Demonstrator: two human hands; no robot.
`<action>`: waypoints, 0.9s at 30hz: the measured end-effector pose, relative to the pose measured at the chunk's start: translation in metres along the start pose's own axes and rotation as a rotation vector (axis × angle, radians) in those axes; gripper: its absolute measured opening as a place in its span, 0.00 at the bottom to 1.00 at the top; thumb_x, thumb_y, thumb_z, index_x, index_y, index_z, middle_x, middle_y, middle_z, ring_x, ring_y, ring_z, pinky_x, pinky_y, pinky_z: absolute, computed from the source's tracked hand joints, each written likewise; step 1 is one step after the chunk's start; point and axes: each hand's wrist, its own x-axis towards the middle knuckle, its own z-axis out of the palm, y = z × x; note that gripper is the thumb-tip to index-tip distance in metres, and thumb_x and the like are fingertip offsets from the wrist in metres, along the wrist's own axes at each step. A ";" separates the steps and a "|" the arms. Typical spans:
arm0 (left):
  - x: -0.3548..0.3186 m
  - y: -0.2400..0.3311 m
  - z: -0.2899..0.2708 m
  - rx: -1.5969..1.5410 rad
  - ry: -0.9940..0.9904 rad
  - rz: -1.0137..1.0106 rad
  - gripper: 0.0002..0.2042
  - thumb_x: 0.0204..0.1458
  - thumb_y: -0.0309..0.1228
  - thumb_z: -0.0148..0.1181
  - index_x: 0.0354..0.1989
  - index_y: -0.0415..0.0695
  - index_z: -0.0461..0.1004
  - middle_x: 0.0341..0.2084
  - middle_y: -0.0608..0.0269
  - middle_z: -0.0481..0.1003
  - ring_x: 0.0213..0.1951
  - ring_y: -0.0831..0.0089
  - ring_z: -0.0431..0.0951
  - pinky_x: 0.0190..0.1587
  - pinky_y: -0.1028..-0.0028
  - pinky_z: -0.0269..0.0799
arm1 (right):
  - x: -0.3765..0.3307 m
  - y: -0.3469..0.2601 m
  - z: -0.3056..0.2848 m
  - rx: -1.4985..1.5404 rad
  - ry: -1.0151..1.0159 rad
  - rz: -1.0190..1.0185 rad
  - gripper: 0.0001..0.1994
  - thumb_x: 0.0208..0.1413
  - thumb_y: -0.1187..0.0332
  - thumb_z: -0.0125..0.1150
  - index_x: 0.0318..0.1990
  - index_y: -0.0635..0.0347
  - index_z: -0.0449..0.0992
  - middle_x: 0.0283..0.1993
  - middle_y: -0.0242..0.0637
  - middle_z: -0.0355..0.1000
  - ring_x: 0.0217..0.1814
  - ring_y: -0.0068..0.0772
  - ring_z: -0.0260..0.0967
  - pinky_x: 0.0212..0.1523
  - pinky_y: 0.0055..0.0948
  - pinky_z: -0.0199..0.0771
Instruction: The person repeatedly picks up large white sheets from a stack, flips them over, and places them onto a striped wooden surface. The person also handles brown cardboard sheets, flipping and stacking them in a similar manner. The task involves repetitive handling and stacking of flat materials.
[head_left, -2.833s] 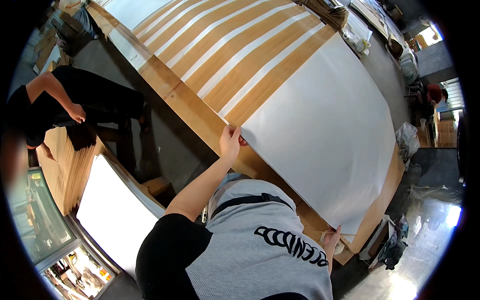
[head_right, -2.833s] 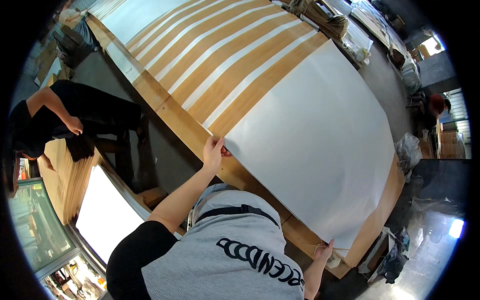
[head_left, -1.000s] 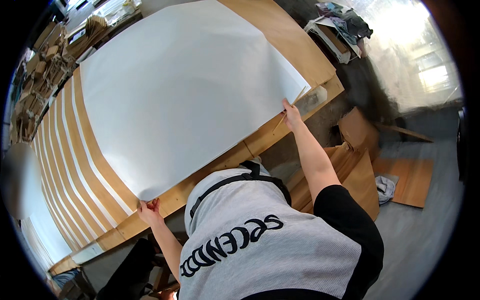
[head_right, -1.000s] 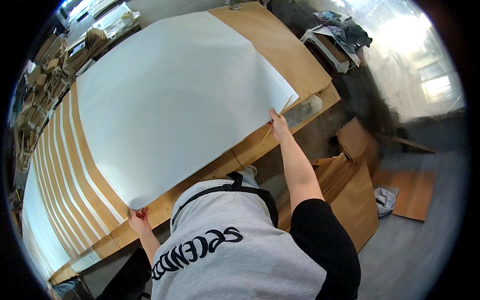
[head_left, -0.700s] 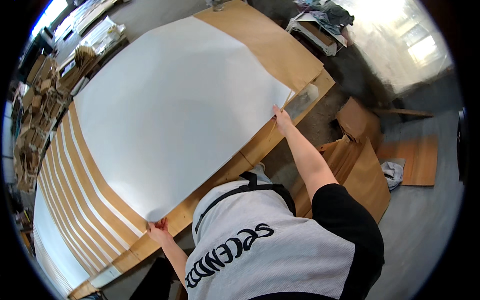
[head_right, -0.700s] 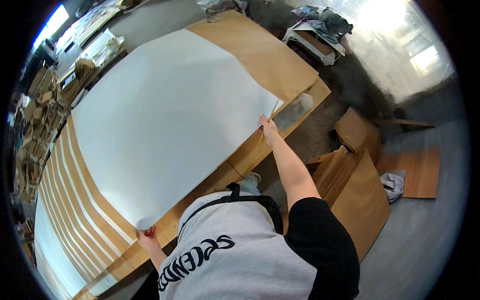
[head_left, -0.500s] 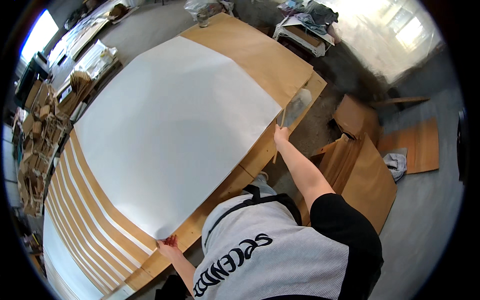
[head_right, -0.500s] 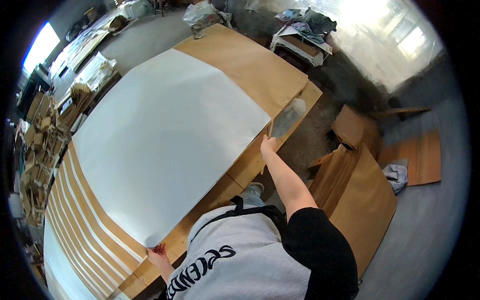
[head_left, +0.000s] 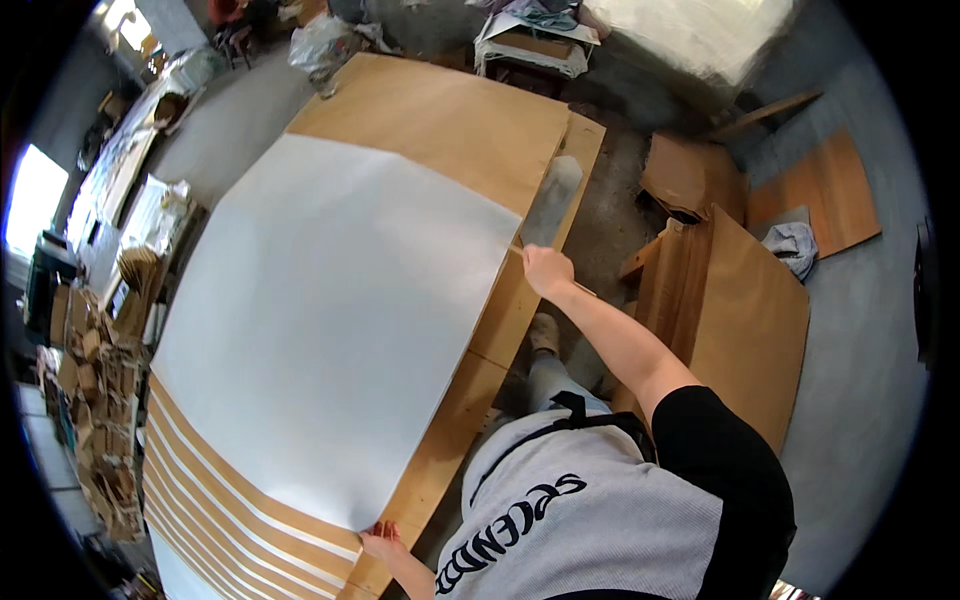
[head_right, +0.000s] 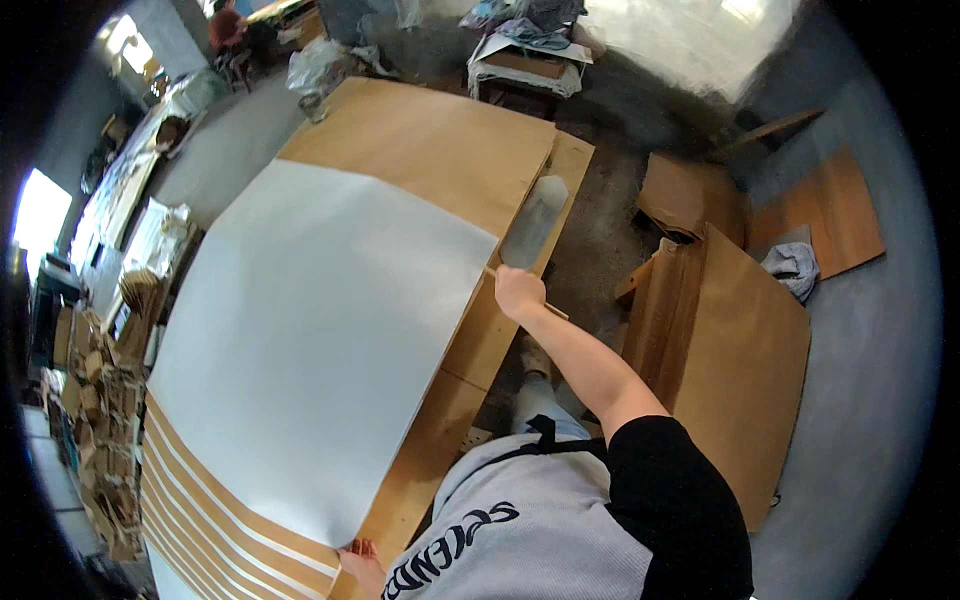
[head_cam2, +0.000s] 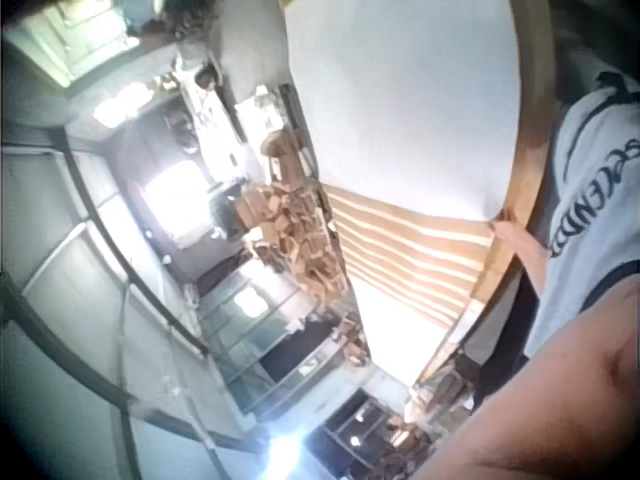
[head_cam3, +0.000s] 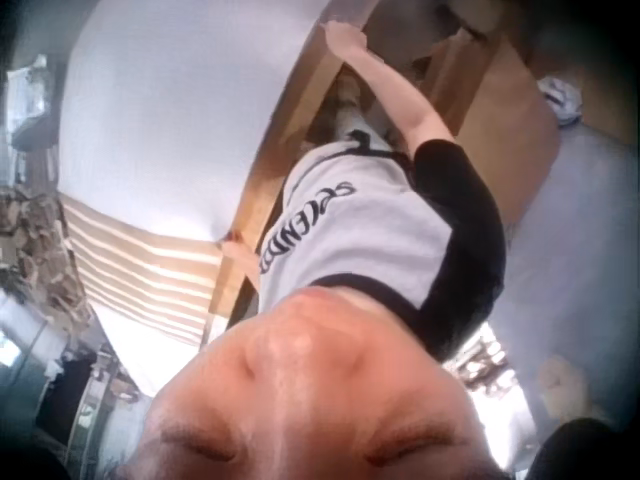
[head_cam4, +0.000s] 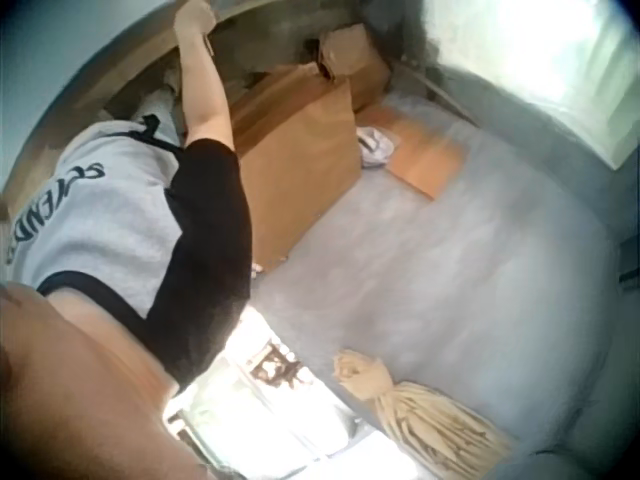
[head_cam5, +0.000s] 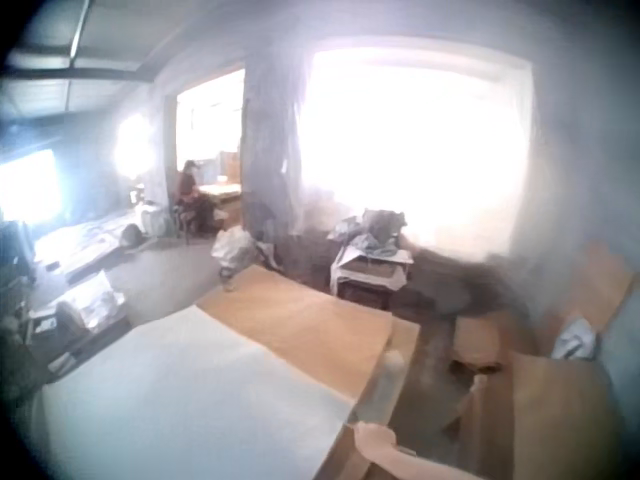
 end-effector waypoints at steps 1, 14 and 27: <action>0.002 0.001 0.001 -0.005 0.002 -0.002 0.16 0.45 0.44 0.45 0.29 0.41 0.62 0.25 0.61 0.63 0.23 0.69 0.64 0.24 0.71 0.64 | 0.001 0.001 0.001 0.018 -0.002 -0.024 0.13 0.53 0.62 0.38 0.34 0.55 0.71 0.33 0.43 0.70 0.36 0.48 0.66 0.35 0.41 0.66; -0.042 -0.093 0.105 0.506 -0.443 -0.113 0.11 0.46 0.39 0.48 0.28 0.42 0.63 0.19 0.63 0.65 0.20 0.72 0.65 0.23 0.72 0.65 | 0.001 0.161 0.009 0.476 -0.115 0.301 0.13 0.50 0.60 0.45 0.35 0.60 0.67 0.34 0.48 0.69 0.38 0.48 0.66 0.38 0.41 0.66; -0.258 -0.191 0.425 1.133 -1.074 -0.016 0.09 0.50 0.32 0.46 0.35 0.39 0.62 0.21 0.56 0.70 0.20 0.68 0.70 0.22 0.71 0.69 | -0.007 0.393 -0.064 0.670 0.157 0.584 0.11 0.46 0.59 0.49 0.35 0.50 0.73 0.31 0.39 0.71 0.34 0.43 0.68 0.33 0.38 0.67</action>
